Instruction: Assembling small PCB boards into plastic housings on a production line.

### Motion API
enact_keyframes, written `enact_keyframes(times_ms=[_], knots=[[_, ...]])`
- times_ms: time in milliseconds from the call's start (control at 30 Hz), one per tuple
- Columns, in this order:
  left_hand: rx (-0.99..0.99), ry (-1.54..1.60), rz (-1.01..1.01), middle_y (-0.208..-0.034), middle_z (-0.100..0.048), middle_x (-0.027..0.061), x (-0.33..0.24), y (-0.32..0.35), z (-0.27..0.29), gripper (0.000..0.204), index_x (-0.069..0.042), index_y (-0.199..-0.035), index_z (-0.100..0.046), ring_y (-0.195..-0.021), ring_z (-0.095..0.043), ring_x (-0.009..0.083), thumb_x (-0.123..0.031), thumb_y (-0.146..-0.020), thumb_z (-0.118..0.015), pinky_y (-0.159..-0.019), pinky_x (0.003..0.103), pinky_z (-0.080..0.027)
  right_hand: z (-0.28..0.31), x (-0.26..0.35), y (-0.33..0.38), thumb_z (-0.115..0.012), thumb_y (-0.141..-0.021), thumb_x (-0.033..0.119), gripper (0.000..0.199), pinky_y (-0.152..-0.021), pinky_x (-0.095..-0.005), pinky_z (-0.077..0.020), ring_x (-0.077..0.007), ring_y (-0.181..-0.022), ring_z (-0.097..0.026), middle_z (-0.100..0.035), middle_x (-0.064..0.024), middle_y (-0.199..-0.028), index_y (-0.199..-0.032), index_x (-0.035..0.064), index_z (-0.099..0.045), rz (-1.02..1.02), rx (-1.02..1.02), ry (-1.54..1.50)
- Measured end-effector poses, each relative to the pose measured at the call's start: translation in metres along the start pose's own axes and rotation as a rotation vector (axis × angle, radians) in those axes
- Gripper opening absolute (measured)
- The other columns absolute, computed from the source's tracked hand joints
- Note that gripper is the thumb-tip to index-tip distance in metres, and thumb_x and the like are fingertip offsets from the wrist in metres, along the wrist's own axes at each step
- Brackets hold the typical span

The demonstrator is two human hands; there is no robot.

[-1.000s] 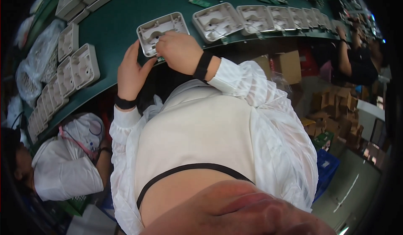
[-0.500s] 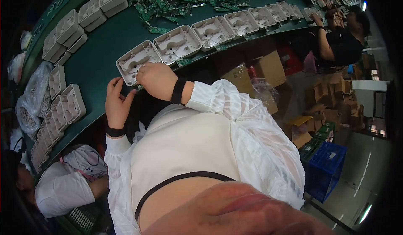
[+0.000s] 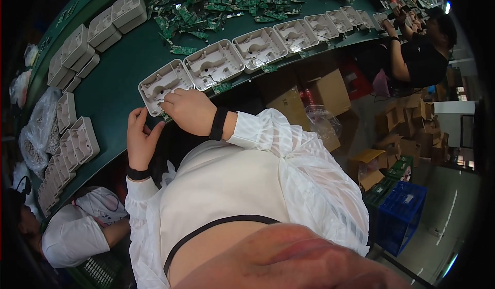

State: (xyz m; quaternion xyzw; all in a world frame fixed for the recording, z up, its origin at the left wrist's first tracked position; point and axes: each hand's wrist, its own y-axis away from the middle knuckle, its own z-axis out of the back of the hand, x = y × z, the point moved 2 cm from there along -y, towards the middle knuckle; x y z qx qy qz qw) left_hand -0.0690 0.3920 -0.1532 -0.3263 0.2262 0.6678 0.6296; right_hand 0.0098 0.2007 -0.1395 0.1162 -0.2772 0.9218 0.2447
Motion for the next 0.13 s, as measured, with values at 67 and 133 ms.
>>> enact_keyframes(times_ms=[67,133], knots=[[0.01,-0.001,0.003,-0.125,-0.056,0.0104,-0.003,-0.002,-0.004,0.058,0.001,-0.138,-0.06,-0.071,-0.051,0.0125,-0.009,-0.084,-0.081,-0.064,0.025,-0.048,0.009,-0.003,0.004,-0.07,-0.08,0.008,0.02,-0.077,-0.0375,-0.0577,-0.0277,-0.093,-0.069,-0.069,-0.008,-0.102,-0.1,0.0057,-0.072,0.009,-0.038,-0.058],[0.029,-0.024,-0.003,-0.126,-0.056,0.0105,-0.003,-0.005,-0.01,0.057,0.0,-0.138,-0.061,-0.071,-0.051,0.0123,-0.011,-0.085,-0.081,-0.064,0.026,-0.048,0.021,-0.009,0.01,-0.07,-0.08,0.007,0.025,-0.079,-0.0379,-0.0581,-0.0282,-0.095,-0.07,-0.069,-0.0096,-0.104,-0.105,0.0072,-0.072,0.0,-0.029,-0.134]])
